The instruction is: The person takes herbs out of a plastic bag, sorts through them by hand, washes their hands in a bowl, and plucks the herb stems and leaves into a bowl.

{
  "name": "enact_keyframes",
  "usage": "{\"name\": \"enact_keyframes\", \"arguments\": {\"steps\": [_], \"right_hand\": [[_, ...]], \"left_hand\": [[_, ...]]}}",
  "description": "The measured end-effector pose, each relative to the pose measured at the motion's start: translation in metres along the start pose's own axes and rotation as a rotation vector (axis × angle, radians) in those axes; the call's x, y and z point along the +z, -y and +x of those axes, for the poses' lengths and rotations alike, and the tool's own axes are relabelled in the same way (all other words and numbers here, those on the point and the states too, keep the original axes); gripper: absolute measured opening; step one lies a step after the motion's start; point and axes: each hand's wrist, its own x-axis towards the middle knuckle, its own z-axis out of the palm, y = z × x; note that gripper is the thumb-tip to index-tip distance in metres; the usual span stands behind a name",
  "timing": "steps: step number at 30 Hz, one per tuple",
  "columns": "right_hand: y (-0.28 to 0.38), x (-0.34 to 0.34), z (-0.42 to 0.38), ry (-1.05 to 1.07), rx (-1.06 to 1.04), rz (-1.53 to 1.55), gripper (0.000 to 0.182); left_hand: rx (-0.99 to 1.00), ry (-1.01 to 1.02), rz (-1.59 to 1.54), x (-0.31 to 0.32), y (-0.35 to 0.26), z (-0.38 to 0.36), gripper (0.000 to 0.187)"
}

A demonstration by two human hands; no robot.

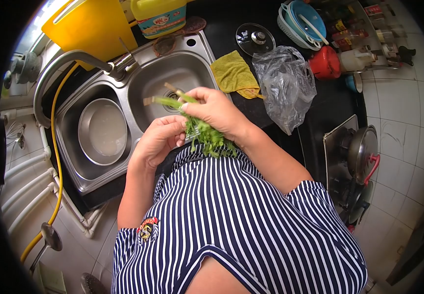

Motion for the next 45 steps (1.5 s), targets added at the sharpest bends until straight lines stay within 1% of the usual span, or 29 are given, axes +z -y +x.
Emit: {"name": "enact_keyframes", "arguments": {"steps": [1, 2, 3, 5, 6, 8, 9, 10, 12, 13, 14, 16, 17, 19, 23, 24, 26, 28, 30, 33, 34, 36, 37, 39, 40, 41, 42, 44, 45], "right_hand": [[0.004, -0.002, 0.000, -0.039, -0.012, 0.019, 0.028], [0.008, -0.004, -0.004, -0.066, 0.013, 0.156, 0.028], [0.009, -0.011, -0.004, -0.088, -0.013, 0.205, 0.027], [0.015, -0.021, -0.007, -0.151, -0.057, 0.291, 0.027], [0.018, -0.025, -0.006, -0.228, -0.077, 0.329, 0.027], [0.019, -0.049, -0.008, -0.219, -0.148, 0.372, 0.025], [0.021, -0.060, -0.009, -0.260, -0.166, 0.363, 0.024], [0.023, -0.071, -0.010, -0.300, -0.185, 0.354, 0.023], [0.026, -0.093, -0.012, -0.391, -0.242, 0.332, 0.022], [0.027, -0.102, -0.013, -0.473, -0.256, 0.248, 0.022], [0.027, -0.113, -0.013, -0.555, -0.269, 0.163, 0.021], [0.016, -0.143, -0.004, -0.627, -0.350, 0.150, 0.020], [0.012, -0.157, -0.003, -0.641, -0.335, 0.113, 0.018], [0.010, -0.165, -0.004, -0.659, -0.335, 0.163, 0.015], [0.004, -0.154, -0.006, -0.606, -0.276, 0.290, 0.012], [0.002, -0.148, -0.006, -0.561, -0.193, 0.433, 0.013], [0.004, -0.124, -0.015, -0.321, -0.107, 0.666, 0.014], [-0.003, -0.111, -0.018, -0.287, -0.100, 0.700, 0.015], [-0.008, -0.097, -0.019, -0.313, -0.086, 0.713, 0.016], [-0.030, -0.110, -0.018, -0.286, -0.064, 0.743, 0.017], [-0.026, -0.096, -0.018, -0.303, -0.061, 0.748, 0.017], [-0.018, -0.073, -0.022, -0.541, -0.065, 0.756, 0.010], [-0.031, -0.088, -0.021, -0.478, -0.061, 0.789, 0.011], [-0.052, -0.100, -0.027, -0.454, -0.067, 0.842, 0.009], [-0.057, -0.113, -0.029, -0.440, -0.045, 0.885, 0.008], [-0.056, -0.106, -0.031, -0.492, -0.040, 0.870, 0.011], [-0.060, -0.106, -0.033, -0.407, -0.034, 0.875, 0.011], [-0.062, -0.097, -0.028, -0.633, -0.111, 0.690, 0.016], [-0.060, -0.096, -0.026, -0.671, -0.164, 0.593, 0.019]], "left_hand": [[0.022, 0.033, -0.083, -0.004, 0.003, 0.002, 0.013], [0.044, 0.065, -0.165, -0.007, 0.005, 0.003, 0.017], [0.045, 0.062, -0.164, -0.007, 0.004, 0.001, 0.017], [0.061, -0.002, -0.326, -0.009, 0.003, -0.003, 0.023], [0.061, -0.006, -0.323, -0.011, 0.004, -0.004, 0.023], [0.096, 0.039, -0.387, -0.019, 0.010, -0.003, 0.024], [0.110, 0.102, -0.411, -0.031, 0.017, 0.000, 0.031], [0.111, 0.098, -0.409, -0.026, 0.014, -0.002, 0.031], [0.094, 0.015, -0.534, -0.013, 0.006, -0.008, 0.035], [0.125, 0.076, -0.545, -0.018, 0.008, -0.007, 0.044], [0.128, 0.072, -0.543, -0.019, 0.008, -0.009, 0.044], [0.150, 0.168, -0.684, -0.020, 0.005, -0.013, 0.049], [0.162, 0.174, -0.687, -0.023, 0.006, -0.014, 0.051], [0.164, 0.170, -0.692, -0.026, 0.008, -0.017, 0.051], [0.165, 0.175, -0.708, -0.034, 0.011, -0.024, 0.050], [0.165, 0.181, -0.710, -0.037, 0.012, -0.026, 0.049], [0.178, 0.162, -0.685, -0.044, 0.015, -0.028, 0.046], [0.188, 0.140, -0.639, -0.051, 0.019, -0.030, 0.045], [0.186, 0.121, -0.637, -0.059, 0.021, -0.034, 0.043], [0.181, 0.075, -0.668, -0.074, 0.028, -0.035, 0.038], [0.163, 0.078, -0.671, -0.079, 0.029, -0.036, 0.038], [0.170, 0.026, -0.649, -0.090, 0.032, -0.035, 0.038], [0.156, 0.027, -0.663, -0.096, 0.033, -0.033, 0.038], [0.128, 0.024, -0.649, -0.102, 0.029, -0.030, 0.041], [0.105, 0.010, -0.659, -0.091, 0.024, -0.021, 0.042], [0.093, 0.012, -0.647, -0.089, 0.020, -0.018, 0.044], [0.100, 0.012, -0.616, -0.086, 0.017, -0.017, 0.044], [0.097, 0.022, -0.584, -0.079, 0.014, -0.012, 0.044], [0.092, 0.024, -0.575, -0.074, 0.014, -0.010, 0.044]]}}
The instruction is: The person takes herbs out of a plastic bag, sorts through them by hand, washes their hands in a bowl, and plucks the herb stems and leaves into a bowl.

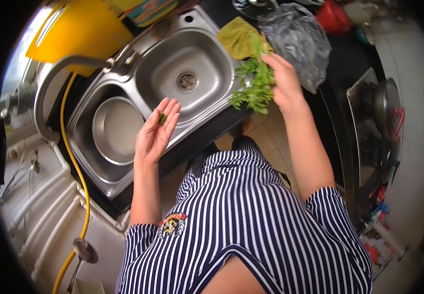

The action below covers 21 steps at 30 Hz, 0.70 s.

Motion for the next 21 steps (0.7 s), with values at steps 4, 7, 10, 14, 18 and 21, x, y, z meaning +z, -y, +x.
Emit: {"name": "enact_keyframes", "arguments": {"steps": [4, 7, 10, 14, 18, 21], "right_hand": [[-0.008, -0.031, 0.051, -0.084, -0.317, -0.584, 0.051], [0.012, -0.042, 0.034, -0.406, -0.556, -1.163, 0.069], [0.001, -0.076, -0.025, -0.332, -0.828, -0.924, 0.046], [-0.046, -0.176, -0.162, -0.270, -0.688, -1.018, 0.031], [-0.131, -0.301, -0.281, -0.504, -0.305, -0.768, 0.026], [-0.184, -0.376, -0.377, -0.743, -0.226, -0.550, 0.025]], "left_hand": [[-0.029, 0.014, 0.061, 0.015, 0.023, 0.003, 0.042], [-0.085, 0.057, 0.133, 0.034, 0.046, -0.001, 0.042], [-0.163, 0.072, 0.204, 0.041, 0.079, 0.004, 0.044], [-0.362, 0.155, 0.242, 0.065, 0.148, -0.002, 0.044], [-0.586, 0.177, 0.256, 0.098, 0.240, 0.002, 0.046], [-0.792, 0.193, 0.312, 0.112, 0.321, -0.004, 0.046]]}}
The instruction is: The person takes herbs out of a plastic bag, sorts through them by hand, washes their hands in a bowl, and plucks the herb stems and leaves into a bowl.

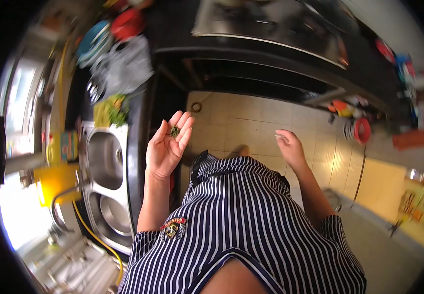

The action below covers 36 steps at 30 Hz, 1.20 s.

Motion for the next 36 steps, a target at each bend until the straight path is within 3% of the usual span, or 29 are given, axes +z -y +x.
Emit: {"name": "enact_keyframes", "arguments": {"steps": [2, 4, 6, 7, 9, 10, 12, 15, 16, 19, 21, 22, 23, 24, 27, 30, 32, 34, 36], "right_hand": [[0.016, -0.025, -0.040, -0.149, 0.188, 0.040, 0.024], [0.004, -0.054, -0.066, -0.315, 0.200, 0.076, 0.024], [0.011, -0.085, -0.079, -0.415, 0.364, 0.399, 0.026], [0.017, -0.089, -0.082, -0.402, 0.279, 0.597, 0.027], [0.043, -0.118, -0.073, -0.322, 0.144, 0.962, 0.031], [0.035, -0.111, -0.058, -0.294, 0.097, 1.356, 0.038], [0.057, -0.137, -0.029, -0.291, 0.290, 1.851, 0.042], [0.045, -0.196, 0.006, -0.533, 0.155, 1.834, 0.044], [0.042, -0.245, -0.013, -0.531, 0.136, 1.853, 0.044], [0.015, -0.328, 0.005, -0.698, 0.243, 1.935, 0.035], [-0.047, -0.360, 0.023, -0.720, 0.169, 1.908, 0.034], [-0.058, -0.381, 0.028, -0.728, 0.101, 1.877, 0.033], [-0.054, -0.414, 0.032, -0.802, 0.315, 1.833, 0.032], [-0.070, -0.436, 0.034, -0.807, 0.308, 1.830, 0.032], [-0.109, -0.495, 0.029, -0.918, 0.417, 1.854, 0.032], [-0.145, -0.546, 0.016, -0.954, 0.449, 1.812, 0.029], [-0.170, -0.571, 0.009, -1.023, 0.363, 1.834, 0.028], [-0.206, -0.599, 0.006, -1.068, 0.234, 1.976, 0.021], [-0.250, -0.629, 0.002, -1.170, 0.273, 1.970, 0.019]], "left_hand": [[-0.108, -0.039, 0.029, 0.020, 0.004, 0.021, 0.045], [-0.259, -0.037, 0.043, 0.030, 0.040, 0.056, 0.041], [-0.358, 0.046, 0.126, 0.040, 0.099, 0.099, 0.038], [-0.356, -0.045, 0.213, 0.057, 0.128, 0.114, 0.035], [-0.403, -0.008, 0.405, 0.101, 0.201, 0.146, 0.034], [-0.418, 0.037, 0.500, 0.115, 0.229, 0.160, 0.033], [-0.481, 0.097, 0.636, 0.146, 0.299, 0.178, 0.033], [-0.207, 0.392, 1.378, 0.172, 0.388, 0.210, 0.034], [-0.039, 0.596, 1.608, 0.192, 0.432, 0.205, 0.035], [0.213, 0.928, 1.739, 0.187, 0.506, 0.251, 0.040], [0.279, 1.108, 1.778, 0.194, 0.552, 0.287, 0.044], [0.282, 1.198, 1.804, 0.199, 0.575, 0.302, 0.047], [0.254, 1.246, 1.832, 0.214, 0.595, 0.319, 0.050], [0.229, 1.333, 1.844, 0.215, 0.615, 0.334, 0.053], [-0.087, 1.558, 1.891, 0.226, 0.675, 0.382, 0.072], [-0.061, 1.650, 1.928, 0.243, 0.730, 0.413, 0.071], [-0.054, 1.678, 1.908, 0.244, 0.759, 0.434, 0.069], [-0.085, 1.523, 1.947, 0.244, 0.781, 0.453, 0.066], [-0.074, 1.443, 1.963, 0.244, 0.786, 0.477, 0.060]]}}
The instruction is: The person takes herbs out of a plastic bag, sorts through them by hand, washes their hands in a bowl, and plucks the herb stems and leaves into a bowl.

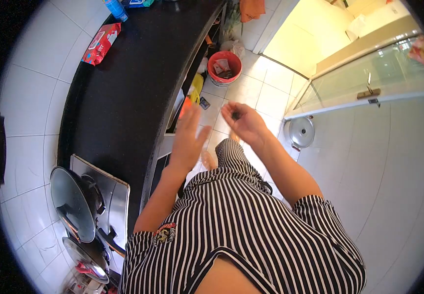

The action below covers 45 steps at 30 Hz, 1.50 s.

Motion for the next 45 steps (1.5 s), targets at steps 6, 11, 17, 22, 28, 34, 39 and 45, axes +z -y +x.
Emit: {"name": "enact_keyframes", "arguments": {"steps": [6, 11, 17, 22, 28, 34, 39, 45], "right_hand": [[0.102, 0.006, 0.168, -0.153, -0.061, -0.073, 0.017], [0.178, -0.032, 0.324, -0.227, -0.067, -0.277, 0.057], [0.229, -0.121, 0.458, -0.264, 0.175, -1.167, 0.021], [0.065, -0.108, 0.419, 0.188, 0.247, -1.561, 0.010], [-0.145, -0.019, 0.277, 0.840, 0.705, -1.992, 0.016], [-0.297, -0.012, 0.060, 1.272, 0.985, -1.925, 0.020], [-0.392, -0.064, -0.081, 1.445, 1.186, -1.854, 0.022], [-0.452, -0.121, -0.192, 1.392, 1.336, -1.896, 0.017]], "left_hand": [[-0.471, -0.152, 0.201, -0.042, 0.055, -0.023, 0.041], [-0.944, -0.322, 0.208, -0.051, 0.042, -0.064, 0.036], [-1.159, -0.543, 0.170, -0.005, -0.015, -0.083, 0.038], [-1.249, -0.794, 0.165, 0.060, -0.043, -0.151, 0.037], [-1.521, -1.123, 0.163, 0.148, -0.082, -0.221, 0.036], [-1.718, -1.464, 0.212, 0.219, -0.129, -0.329, 0.034], [-1.830, -1.638, 0.208, 0.245, -0.177, -0.421, 0.034], [-1.858, -1.810, 0.210, 0.248, -0.215, -0.510, 0.032]]}}
